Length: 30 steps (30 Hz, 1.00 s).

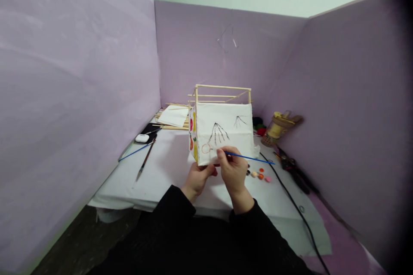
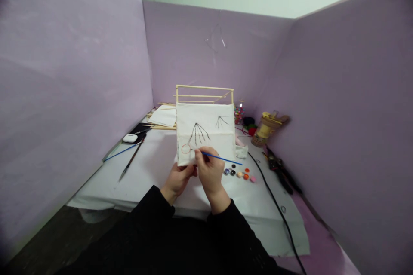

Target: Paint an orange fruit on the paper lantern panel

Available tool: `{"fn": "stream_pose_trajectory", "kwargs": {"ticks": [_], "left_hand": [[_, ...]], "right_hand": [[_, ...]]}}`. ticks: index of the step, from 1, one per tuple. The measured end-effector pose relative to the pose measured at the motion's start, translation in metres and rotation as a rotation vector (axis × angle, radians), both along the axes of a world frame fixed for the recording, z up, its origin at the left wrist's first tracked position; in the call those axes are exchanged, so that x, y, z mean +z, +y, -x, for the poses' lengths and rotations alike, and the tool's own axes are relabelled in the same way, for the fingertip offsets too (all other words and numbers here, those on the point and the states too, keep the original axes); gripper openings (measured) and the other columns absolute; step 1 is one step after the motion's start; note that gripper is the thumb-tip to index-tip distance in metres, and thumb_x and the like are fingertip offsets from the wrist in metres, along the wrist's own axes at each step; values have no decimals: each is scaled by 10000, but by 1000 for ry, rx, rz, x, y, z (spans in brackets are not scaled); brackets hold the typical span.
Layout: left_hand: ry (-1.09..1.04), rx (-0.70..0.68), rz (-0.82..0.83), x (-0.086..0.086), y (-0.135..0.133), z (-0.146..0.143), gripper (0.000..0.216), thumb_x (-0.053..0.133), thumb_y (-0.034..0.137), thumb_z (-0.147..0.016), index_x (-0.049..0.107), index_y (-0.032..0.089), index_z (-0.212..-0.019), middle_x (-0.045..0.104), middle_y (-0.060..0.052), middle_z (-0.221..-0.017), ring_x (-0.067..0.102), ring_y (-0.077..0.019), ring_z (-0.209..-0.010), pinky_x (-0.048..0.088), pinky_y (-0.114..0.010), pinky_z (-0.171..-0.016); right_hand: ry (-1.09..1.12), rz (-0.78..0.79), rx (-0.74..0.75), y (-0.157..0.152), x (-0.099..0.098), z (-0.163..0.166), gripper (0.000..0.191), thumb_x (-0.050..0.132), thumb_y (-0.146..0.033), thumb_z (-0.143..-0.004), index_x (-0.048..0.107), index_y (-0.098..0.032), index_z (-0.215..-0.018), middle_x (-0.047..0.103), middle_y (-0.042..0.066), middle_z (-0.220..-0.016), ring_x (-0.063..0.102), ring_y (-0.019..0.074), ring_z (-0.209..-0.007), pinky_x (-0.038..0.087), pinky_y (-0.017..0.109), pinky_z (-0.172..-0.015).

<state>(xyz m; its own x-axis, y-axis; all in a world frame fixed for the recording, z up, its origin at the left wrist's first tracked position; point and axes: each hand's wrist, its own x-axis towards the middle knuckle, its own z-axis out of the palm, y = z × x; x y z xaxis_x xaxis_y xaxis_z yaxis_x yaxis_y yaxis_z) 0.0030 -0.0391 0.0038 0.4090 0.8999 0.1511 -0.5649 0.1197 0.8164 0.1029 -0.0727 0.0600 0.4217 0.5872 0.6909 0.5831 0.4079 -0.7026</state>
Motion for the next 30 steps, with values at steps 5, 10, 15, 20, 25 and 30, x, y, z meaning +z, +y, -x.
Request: {"fn": "stream_pose_trajectory", "kwargs": {"ticks": [5,10,15,20,25,30], "left_hand": [[19,12,21,2,0,0,386,803,411,-605,714,125,-849,700,-44,-682,540,-112,-533,448,-263,-563],[7,5,12,3,-1,-1,394,797,409,-622,714,118,-876,710,-58,-702,535,-99,-527,444,-252,-559],[-11,21,66,5,-2,0,380,806,389,-621,703,119,-868,725,-74,-735,552,-94,-535,450,-244,-556],[2,27,80,5,-1,0,376,822,392,-590,694,117,-813,726,-74,-727,565,-97,-536,458,-239,-544],[-4,35,78,6,1,0,349,825,367,-592,699,113,-795,726,-65,-710,566,-92,-526,473,-232,-541],[8,51,81,6,2,0,378,837,365,-571,696,122,-824,736,-69,-731,577,-100,-529,488,-237,-531]], "right_hand": [[-16,21,-1,1,0,0,148,588,-315,-832,623,-190,-760,613,-16,-651,556,116,-555,468,248,-561],[155,-62,5,-1,-2,2,153,591,-330,-826,602,-181,-792,615,-2,-682,563,120,-568,456,244,-528],[416,-268,-13,-17,9,-26,137,583,-323,-826,528,-198,-817,536,-43,-630,459,70,-454,378,201,-442],[351,-276,-328,-31,0,-113,172,598,-329,-788,508,-199,-855,486,-61,-622,437,71,-452,352,207,-447],[170,-14,-447,-35,-50,-186,285,454,-414,-866,570,-155,-886,568,1,-684,501,107,-553,398,246,-536],[193,61,-390,-32,-84,-201,260,473,-422,-844,505,-169,-893,537,-25,-671,534,122,-602,421,246,-578]]}}
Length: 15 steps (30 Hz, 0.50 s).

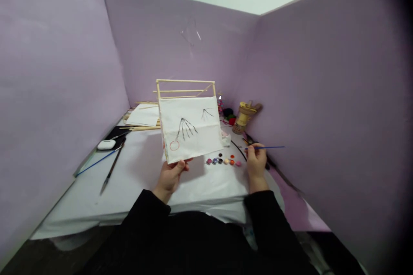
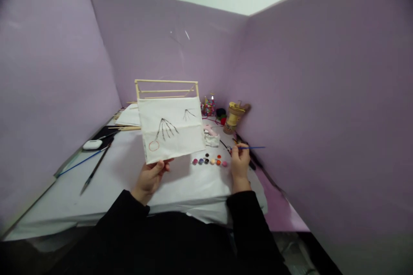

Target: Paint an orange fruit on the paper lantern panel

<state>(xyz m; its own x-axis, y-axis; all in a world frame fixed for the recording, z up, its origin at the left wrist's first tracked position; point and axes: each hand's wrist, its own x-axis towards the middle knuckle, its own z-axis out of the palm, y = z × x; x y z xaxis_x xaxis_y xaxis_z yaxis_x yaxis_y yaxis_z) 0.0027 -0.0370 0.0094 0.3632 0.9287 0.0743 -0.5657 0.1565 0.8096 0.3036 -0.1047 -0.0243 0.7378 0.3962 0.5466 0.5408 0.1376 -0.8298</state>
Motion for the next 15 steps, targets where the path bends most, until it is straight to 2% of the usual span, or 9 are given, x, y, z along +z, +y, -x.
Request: {"fn": "stream_pose_trajectory", "kwargs": {"ticks": [5,10,15], "left_hand": [[-24,-5,6,-3,3,1,365,838,339,-583,695,139,-853,748,-72,-750,598,-99,-538,499,-221,-531],[-42,-12,18,-3,3,1,341,849,322,-570,701,149,-824,752,-68,-754,605,-97,-534,512,-217,-536],[-38,-16,30,-2,3,1,341,850,332,-566,703,146,-811,751,-65,-738,602,-92,-528,512,-209,-538]], "right_hand": [[-88,127,130,1,-3,2,231,517,-409,-803,547,-182,-773,535,-27,-638,516,128,-600,415,249,-598],[-154,202,137,1,-2,2,222,493,-385,-815,554,-186,-739,504,-31,-591,471,131,-565,372,251,-570],[-177,242,153,4,-3,1,225,502,-385,-804,569,-183,-732,512,-30,-571,474,134,-549,381,257,-571]]}}
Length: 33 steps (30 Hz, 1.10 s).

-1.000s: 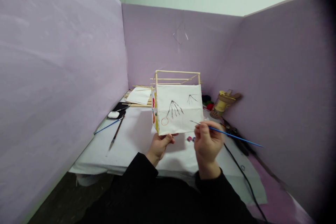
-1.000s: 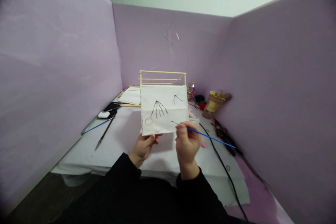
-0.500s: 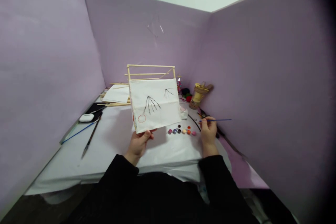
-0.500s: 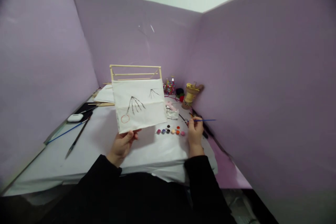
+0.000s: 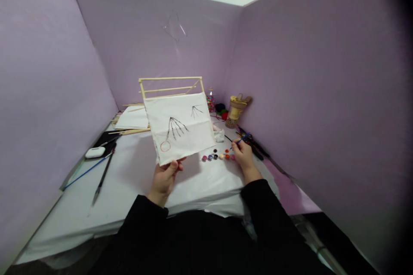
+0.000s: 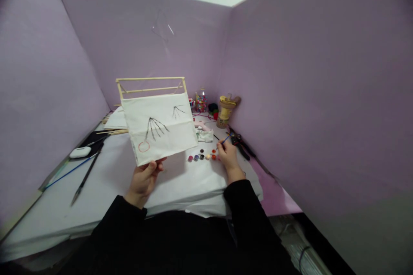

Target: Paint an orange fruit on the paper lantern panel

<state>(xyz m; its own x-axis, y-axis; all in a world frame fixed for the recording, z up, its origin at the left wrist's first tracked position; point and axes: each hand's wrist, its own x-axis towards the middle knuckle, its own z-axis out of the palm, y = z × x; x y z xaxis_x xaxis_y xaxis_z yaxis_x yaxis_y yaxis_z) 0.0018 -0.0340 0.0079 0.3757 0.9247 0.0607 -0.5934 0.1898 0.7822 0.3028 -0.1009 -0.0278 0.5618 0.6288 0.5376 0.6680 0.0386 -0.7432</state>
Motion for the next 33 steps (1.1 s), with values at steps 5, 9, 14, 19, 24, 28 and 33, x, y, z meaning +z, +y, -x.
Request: {"fn": "stream_pose_trajectory", "kwargs": {"ticks": [5,9,14,19,24,28,33], "left_hand": [[-5,7,-15,-1,0,0,337,842,327,-585,703,142,-830,750,-71,-745,600,-92,-533,505,-206,-531],[-9,-3,-21,-5,2,0,328,834,323,-599,703,143,-840,749,-71,-752,603,-94,-541,504,-209,-537],[-7,14,-18,-4,1,-1,351,837,333,-587,701,134,-842,744,-72,-738,594,-97,-534,495,-223,-527],[7,17,-24,0,-4,-2,360,839,360,-574,699,119,-802,737,-67,-718,573,-92,-517,482,-230,-526],[1,-1,-33,-1,-4,-2,351,828,371,-592,700,126,-808,735,-67,-726,577,-95,-526,475,-230,-535],[7,1,-53,-5,-4,-2,353,809,366,-627,703,130,-867,734,-68,-745,567,-89,-534,465,-229,-549],[33,-2,-115,-6,-4,-1,370,777,409,-660,707,123,-885,730,-79,-776,550,-96,-548,442,-239,-550]], "right_hand": [[54,17,3,-2,2,5,261,495,-420,-810,562,-176,-747,497,-34,-548,462,119,-491,386,238,-496],[126,10,15,-4,7,10,245,513,-414,-798,560,-180,-743,460,-55,-497,423,100,-424,356,216,-426],[224,-97,11,-4,11,12,249,608,-420,-716,583,-174,-683,494,-44,-509,454,104,-476,373,215,-454],[395,-377,-16,-12,25,5,310,533,-499,-761,543,-191,-720,519,-55,-561,460,78,-463,377,197,-464],[636,-610,240,-19,65,34,344,548,-495,-762,648,-177,-849,663,22,-663,604,132,-533,466,260,-503],[559,-437,496,-10,95,102,164,685,-306,-735,654,-205,-861,686,9,-708,646,143,-599,512,274,-551],[375,-278,571,18,108,173,100,681,-249,-755,597,-202,-779,612,-34,-678,581,102,-569,486,233,-538]]}}
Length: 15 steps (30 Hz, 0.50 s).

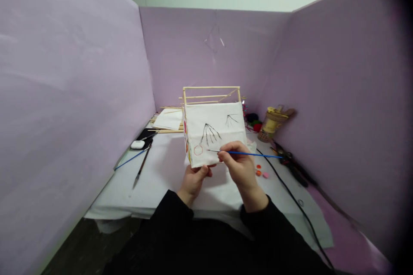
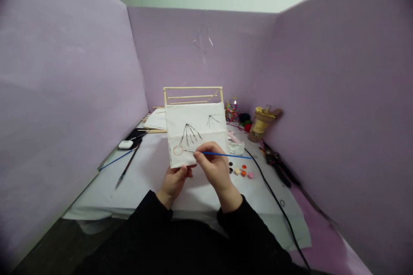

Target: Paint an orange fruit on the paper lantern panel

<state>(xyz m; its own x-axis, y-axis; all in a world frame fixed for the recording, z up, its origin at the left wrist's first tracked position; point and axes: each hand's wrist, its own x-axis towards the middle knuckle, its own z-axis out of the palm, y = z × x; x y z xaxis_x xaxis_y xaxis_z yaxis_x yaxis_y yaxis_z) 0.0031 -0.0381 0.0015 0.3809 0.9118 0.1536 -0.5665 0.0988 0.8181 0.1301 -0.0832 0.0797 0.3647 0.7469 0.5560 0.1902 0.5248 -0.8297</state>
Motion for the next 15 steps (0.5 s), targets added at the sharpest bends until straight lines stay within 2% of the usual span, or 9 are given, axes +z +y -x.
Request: {"fn": "stream_pose_trajectory", "kwargs": {"ticks": [4,9,15], "left_hand": [[-13,-18,-23,0,0,0,367,769,421,-666,706,121,-867,721,-78,-759,534,-98,-543,429,-250,-556],[-4,-17,-1,-2,0,-1,384,782,437,-640,699,120,-838,697,-62,-710,535,-107,-533,428,-258,-544],[-30,-30,20,-3,0,-1,335,790,403,-638,695,126,-800,675,-30,-651,549,-108,-531,431,-255,-548]], "right_hand": [[-7,-100,-83,15,-2,18,54,590,-257,-823,572,-211,-845,606,-21,-746,599,115,-642,507,252,-601],[-219,-98,-146,17,-6,20,71,602,-248,-822,639,-219,-875,669,26,-830,646,170,-786,529,312,-729],[-314,-158,-146,20,-12,22,52,582,-232,-835,628,-221,-857,657,12,-784,631,152,-722,518,285,-683]]}}
